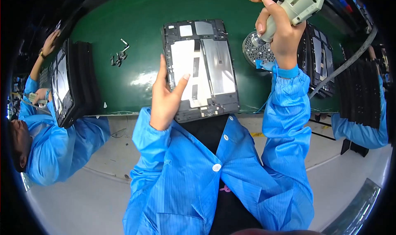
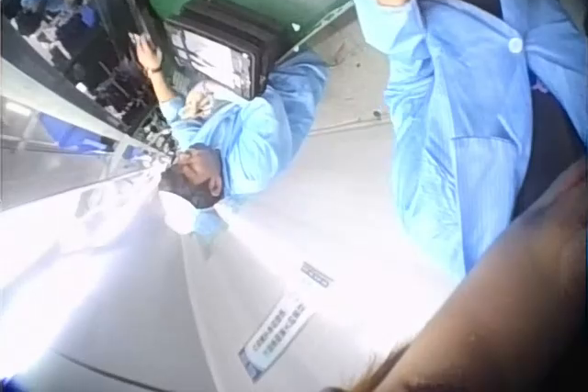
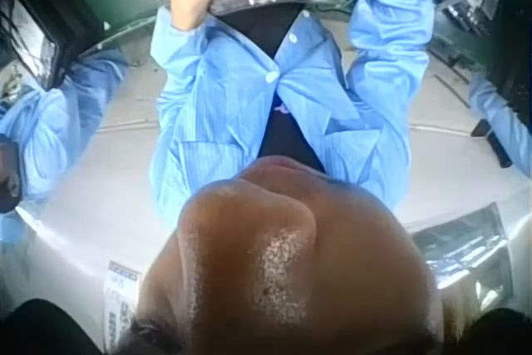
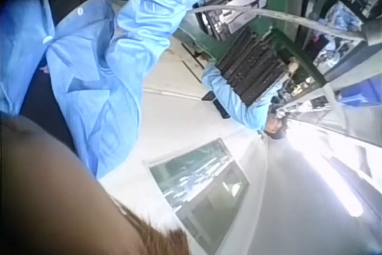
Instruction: Driving screws into electronic screen frames on an assembly line using an electric screwdriver.
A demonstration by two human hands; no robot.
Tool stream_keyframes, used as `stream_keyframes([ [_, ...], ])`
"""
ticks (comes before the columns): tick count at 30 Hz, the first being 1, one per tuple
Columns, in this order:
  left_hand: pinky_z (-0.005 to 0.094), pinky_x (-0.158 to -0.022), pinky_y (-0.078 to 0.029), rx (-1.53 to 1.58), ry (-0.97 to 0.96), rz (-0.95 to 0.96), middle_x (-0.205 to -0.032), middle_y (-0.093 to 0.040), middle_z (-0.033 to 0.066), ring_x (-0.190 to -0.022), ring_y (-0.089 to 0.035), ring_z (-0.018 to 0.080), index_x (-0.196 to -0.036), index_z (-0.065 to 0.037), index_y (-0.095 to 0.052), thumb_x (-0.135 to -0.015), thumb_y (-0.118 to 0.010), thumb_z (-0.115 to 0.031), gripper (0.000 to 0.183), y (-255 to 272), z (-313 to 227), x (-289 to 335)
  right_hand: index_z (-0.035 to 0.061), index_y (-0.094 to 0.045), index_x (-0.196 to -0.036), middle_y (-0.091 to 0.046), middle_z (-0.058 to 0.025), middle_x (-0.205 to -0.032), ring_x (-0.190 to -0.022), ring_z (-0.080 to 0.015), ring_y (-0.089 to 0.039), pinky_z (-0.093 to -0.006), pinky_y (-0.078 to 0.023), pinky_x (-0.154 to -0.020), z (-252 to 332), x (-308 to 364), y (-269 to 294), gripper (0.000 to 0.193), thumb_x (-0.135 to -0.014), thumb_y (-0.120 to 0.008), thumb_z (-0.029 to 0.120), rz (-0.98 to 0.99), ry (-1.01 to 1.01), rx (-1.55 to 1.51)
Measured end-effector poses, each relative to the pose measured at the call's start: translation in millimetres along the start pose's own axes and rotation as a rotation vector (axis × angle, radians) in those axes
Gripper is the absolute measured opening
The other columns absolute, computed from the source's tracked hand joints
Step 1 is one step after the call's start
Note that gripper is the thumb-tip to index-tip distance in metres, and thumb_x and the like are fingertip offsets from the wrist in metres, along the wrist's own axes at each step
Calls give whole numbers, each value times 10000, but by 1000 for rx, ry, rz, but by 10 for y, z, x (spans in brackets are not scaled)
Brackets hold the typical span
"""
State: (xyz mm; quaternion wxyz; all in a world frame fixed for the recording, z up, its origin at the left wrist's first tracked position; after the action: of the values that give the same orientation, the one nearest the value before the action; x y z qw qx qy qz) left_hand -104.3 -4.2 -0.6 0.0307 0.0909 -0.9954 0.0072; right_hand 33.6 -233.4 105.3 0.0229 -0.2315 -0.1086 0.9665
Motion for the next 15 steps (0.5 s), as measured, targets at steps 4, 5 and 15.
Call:
stream_keyframes([
  [4,329,-1089,-378,-128,-154,-57,-1443,-467,208,-1297,-487,232,-1564,22,-160,-940,-634,-25,786,-75,79,130,-85,-656,-979,-689,-174,-770,-452,-131,-510,-272,-381,-438,-38,0,-79,219,-910,-616,119,111,22,38],
  [5,343,-1078,-388,-81,-91,-37,-1393,-499,217,-1281,-501,251,-1574,-21,-177,-949,-631,-56,774,-119,74,128,-81,-664,-977,-700,-170,-783,-467,-131,-532,-274,-401,-441,-40,-22,-59,215,-908,-630,120,116,31,27],
  [15,360,-1053,-413,-319,-156,-123,-1312,-470,202,-1238,-491,325,-1522,4,-320,-893,-651,-54,714,-380,42,133,-101,-628,-1014,-683,-190,-808,-465,-128,-505,-266,-391,-448,-56,-79,-185,246,-909,-617,121,135,-34,22],
])
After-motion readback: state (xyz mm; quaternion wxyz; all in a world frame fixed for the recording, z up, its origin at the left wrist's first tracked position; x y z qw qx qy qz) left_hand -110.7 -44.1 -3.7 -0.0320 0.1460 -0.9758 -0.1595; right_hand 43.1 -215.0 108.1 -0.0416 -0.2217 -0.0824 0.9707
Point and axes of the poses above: each hand's wrist, its own x-axis away from the middle knuckle, its own y-axis out of the back of the hand, z = x × y, the point moved 4 cm from there along -x, towards the middle knuckle
